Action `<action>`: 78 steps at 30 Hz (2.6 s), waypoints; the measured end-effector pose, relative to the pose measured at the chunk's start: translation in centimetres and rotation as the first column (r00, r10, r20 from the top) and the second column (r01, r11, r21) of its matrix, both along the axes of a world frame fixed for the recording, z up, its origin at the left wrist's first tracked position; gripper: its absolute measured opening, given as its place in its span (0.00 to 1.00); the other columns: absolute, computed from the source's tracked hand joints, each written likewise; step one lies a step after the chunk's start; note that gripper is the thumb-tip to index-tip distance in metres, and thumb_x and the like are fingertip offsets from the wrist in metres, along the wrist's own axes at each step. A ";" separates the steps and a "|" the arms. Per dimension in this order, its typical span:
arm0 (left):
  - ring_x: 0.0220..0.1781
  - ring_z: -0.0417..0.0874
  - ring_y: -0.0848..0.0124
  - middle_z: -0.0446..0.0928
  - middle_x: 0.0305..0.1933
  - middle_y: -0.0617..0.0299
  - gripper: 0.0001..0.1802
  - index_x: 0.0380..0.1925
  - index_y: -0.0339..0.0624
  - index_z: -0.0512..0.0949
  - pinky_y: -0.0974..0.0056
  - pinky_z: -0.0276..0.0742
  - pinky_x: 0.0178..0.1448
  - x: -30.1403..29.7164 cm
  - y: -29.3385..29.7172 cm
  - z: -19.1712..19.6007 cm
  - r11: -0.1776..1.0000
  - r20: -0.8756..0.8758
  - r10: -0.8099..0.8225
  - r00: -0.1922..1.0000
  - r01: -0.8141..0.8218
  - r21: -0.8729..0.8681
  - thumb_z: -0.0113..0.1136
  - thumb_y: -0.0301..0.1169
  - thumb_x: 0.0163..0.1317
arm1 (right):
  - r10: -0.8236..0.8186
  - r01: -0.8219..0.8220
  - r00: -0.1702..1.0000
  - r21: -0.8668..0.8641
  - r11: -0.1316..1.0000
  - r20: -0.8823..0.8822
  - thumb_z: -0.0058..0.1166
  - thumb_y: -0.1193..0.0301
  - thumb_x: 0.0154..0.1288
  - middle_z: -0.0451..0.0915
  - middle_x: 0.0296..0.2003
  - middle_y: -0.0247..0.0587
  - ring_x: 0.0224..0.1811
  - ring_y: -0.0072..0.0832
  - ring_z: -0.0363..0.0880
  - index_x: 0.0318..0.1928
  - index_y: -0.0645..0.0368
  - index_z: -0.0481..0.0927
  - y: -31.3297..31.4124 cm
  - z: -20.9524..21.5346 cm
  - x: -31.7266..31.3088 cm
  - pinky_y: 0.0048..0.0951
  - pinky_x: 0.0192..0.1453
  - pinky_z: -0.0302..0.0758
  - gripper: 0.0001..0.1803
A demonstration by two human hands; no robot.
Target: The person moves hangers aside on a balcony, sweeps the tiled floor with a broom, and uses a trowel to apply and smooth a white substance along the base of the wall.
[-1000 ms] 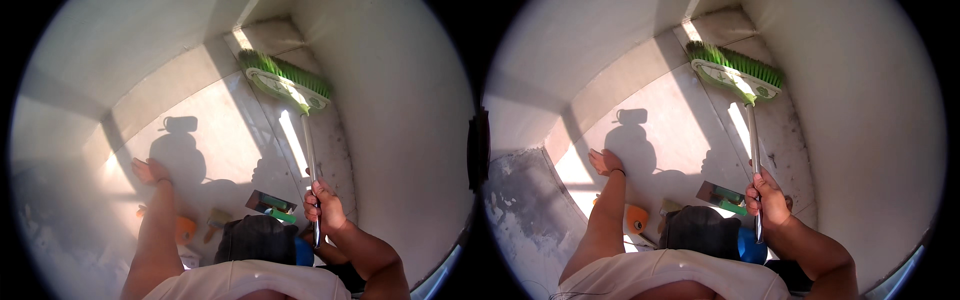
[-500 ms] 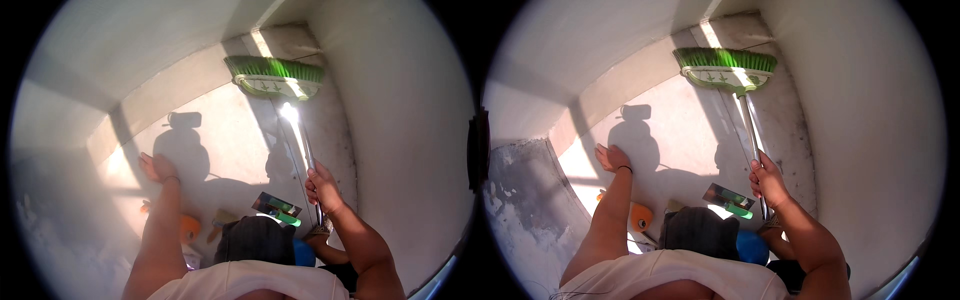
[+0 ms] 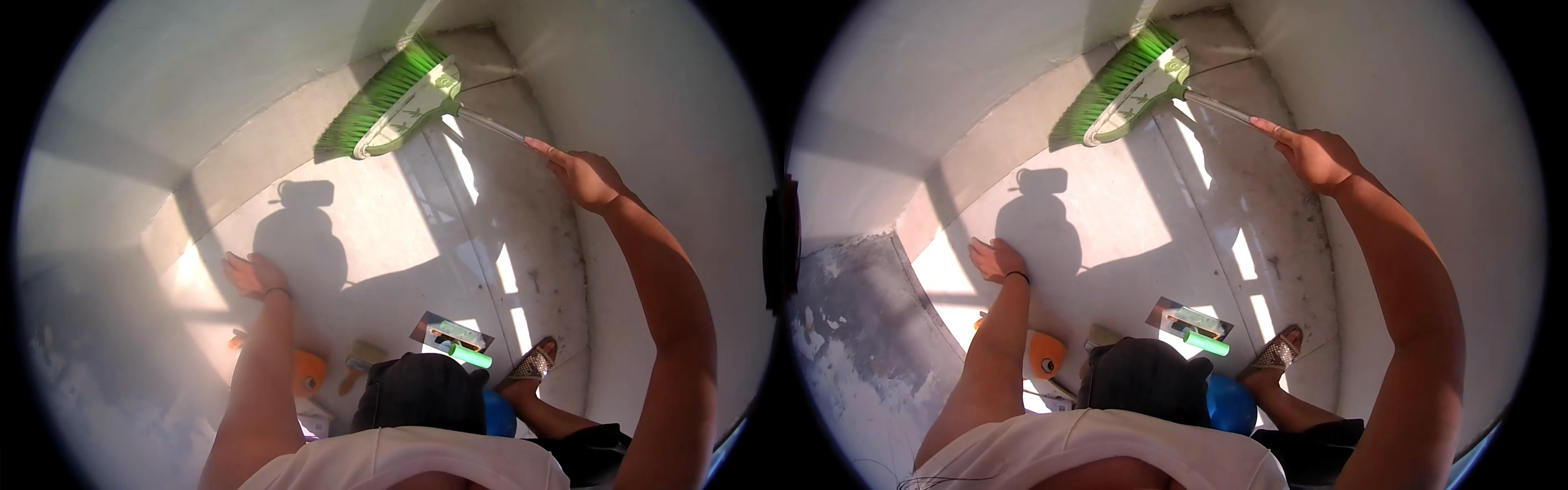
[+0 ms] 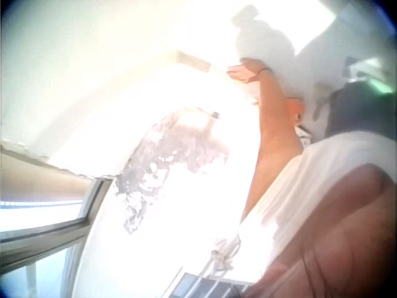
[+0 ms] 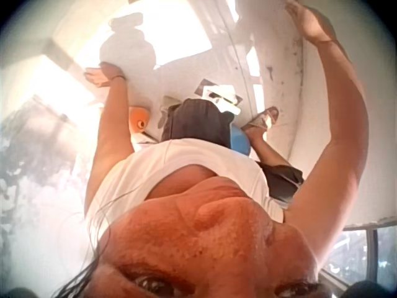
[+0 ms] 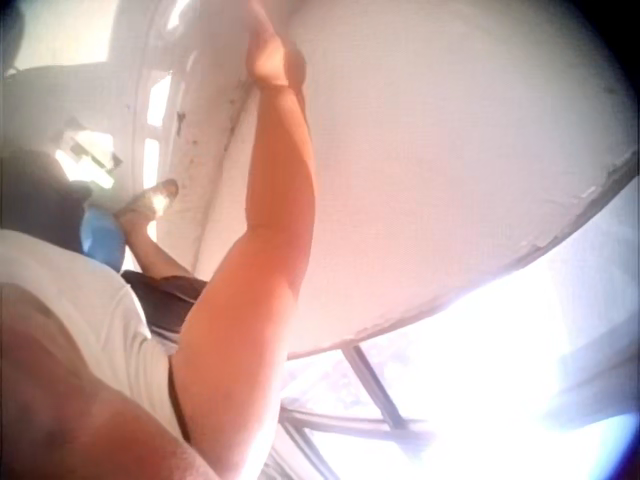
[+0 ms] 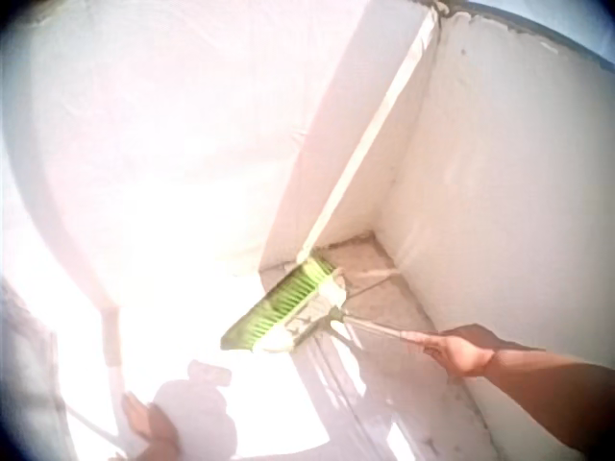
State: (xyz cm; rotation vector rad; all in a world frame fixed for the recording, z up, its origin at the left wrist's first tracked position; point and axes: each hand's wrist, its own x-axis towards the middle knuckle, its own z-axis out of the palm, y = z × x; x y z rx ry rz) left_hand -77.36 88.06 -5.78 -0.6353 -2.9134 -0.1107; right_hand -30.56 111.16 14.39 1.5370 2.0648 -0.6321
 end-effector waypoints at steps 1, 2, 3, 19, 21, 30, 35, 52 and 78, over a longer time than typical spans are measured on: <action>0.71 0.65 0.57 0.65 0.69 0.52 0.26 0.63 0.41 0.67 0.52 0.66 0.68 -0.1 0.1 -0.2 1.000 -0.044 -0.019 0.999 0.019 -0.004 0.49 0.38 0.65 | -0.084 0.081 0.995 0.052 0.995 0.049 0.38 0.65 0.77 0.80 0.40 0.49 0.42 0.40 0.80 0.71 0.27 0.60 0.1 0.3 1.1 0.38 0.52 0.75 0.26; 0.71 0.65 0.57 0.65 0.69 0.52 0.26 0.63 0.41 0.67 0.52 0.66 0.68 0.0 0.3 -0.4 1.000 -0.040 -0.017 0.999 0.017 0.000 0.49 0.38 0.65 | -0.082 0.079 0.995 0.056 0.995 0.053 0.38 0.65 0.77 0.80 0.40 0.49 0.42 0.40 0.80 0.71 0.27 0.60 0.2 0.2 2.6 0.38 0.52 0.75 0.26; 0.71 0.65 0.56 0.65 0.69 0.52 0.26 0.62 0.41 0.67 0.52 0.66 0.68 -0.2 0.1 -0.3 1.000 -0.051 -0.020 0.999 0.020 -0.009 0.49 0.38 0.65 | -0.081 0.098 0.991 0.167 0.981 -0.104 0.39 0.65 0.76 0.81 0.41 0.49 0.44 0.39 0.80 0.71 0.28 0.61 0.0 0.4 2.3 0.37 0.54 0.74 0.26; 0.69 0.67 0.56 0.66 0.68 0.51 0.25 0.61 0.41 0.68 0.53 0.69 0.66 -1.0 0.0 0.4 1.000 -0.024 -0.025 0.999 0.024 -0.015 0.50 0.36 0.65 | -0.398 0.392 0.909 -0.064 0.918 -0.129 0.33 0.65 0.79 0.70 0.34 0.33 0.33 0.22 0.65 0.73 0.32 0.58 1.5 8.0 -1.6 0.31 0.47 0.72 0.26; 0.69 0.67 0.56 0.66 0.68 0.51 0.25 0.61 0.41 0.68 0.53 0.69 0.66 -0.9 0.0 0.2 0.999 0.003 -0.034 0.999 0.034 -0.013 0.49 0.37 0.65 | -0.420 0.421 0.902 -0.007 0.907 -0.097 0.33 0.65 0.79 0.66 0.30 0.31 0.29 0.20 0.62 0.74 0.31 0.58 1.7 8.9 -2.3 0.28 0.41 0.72 0.26; 0.69 0.66 0.55 0.66 0.68 0.51 0.25 0.62 0.40 0.67 0.51 0.68 0.66 -0.7 -0.4 0.5 0.999 -0.004 -0.054 0.999 0.054 -0.005 0.49 0.37 0.66 | -0.304 0.290 0.952 -0.243 0.926 -0.022 0.42 0.67 0.76 0.78 0.33 0.40 0.28 0.25 0.71 0.72 0.37 0.60 -10.3 11.7 3.8 0.33 0.43 0.75 0.27; 0.69 0.67 0.56 0.66 0.67 0.52 0.26 0.62 0.41 0.67 0.52 0.69 0.65 -0.9 -0.3 -0.4 0.998 -0.030 -0.063 0.998 0.062 -0.032 0.49 0.39 0.65 | -0.233 0.232 0.972 -0.017 0.973 -0.039 0.39 0.65 0.78 0.81 0.34 0.45 0.28 0.29 0.73 0.71 0.39 0.63 -3.5 10.4 -0.8 0.41 0.49 0.74 0.23; 0.70 0.68 0.61 0.66 0.69 0.57 0.27 0.63 0.46 0.68 0.53 0.71 0.64 -1.9 -0.8 -1.5 0.996 -0.044 -0.038 0.998 0.035 -0.078 0.45 0.42 0.65 | -0.378 0.573 0.771 -0.301 0.762 0.513 0.53 0.69 0.68 0.82 0.35 0.55 0.41 0.49 0.82 0.69 0.41 0.64 -27.3 18.1 12.8 0.46 0.49 0.76 0.30; 0.43 0.79 0.53 0.73 0.44 0.42 0.17 0.46 0.29 0.64 0.51 0.77 0.44 1.2 -0.8 -1.5 0.977 -0.076 -0.182 0.980 0.171 -0.131 0.41 0.35 0.69 | -0.575 0.802 0.582 -0.290 0.523 0.574 0.42 0.65 0.75 0.80 0.31 0.59 0.35 0.50 0.82 0.71 0.32 0.61 -43.0 12.3 17.7 0.46 0.44 0.75 0.26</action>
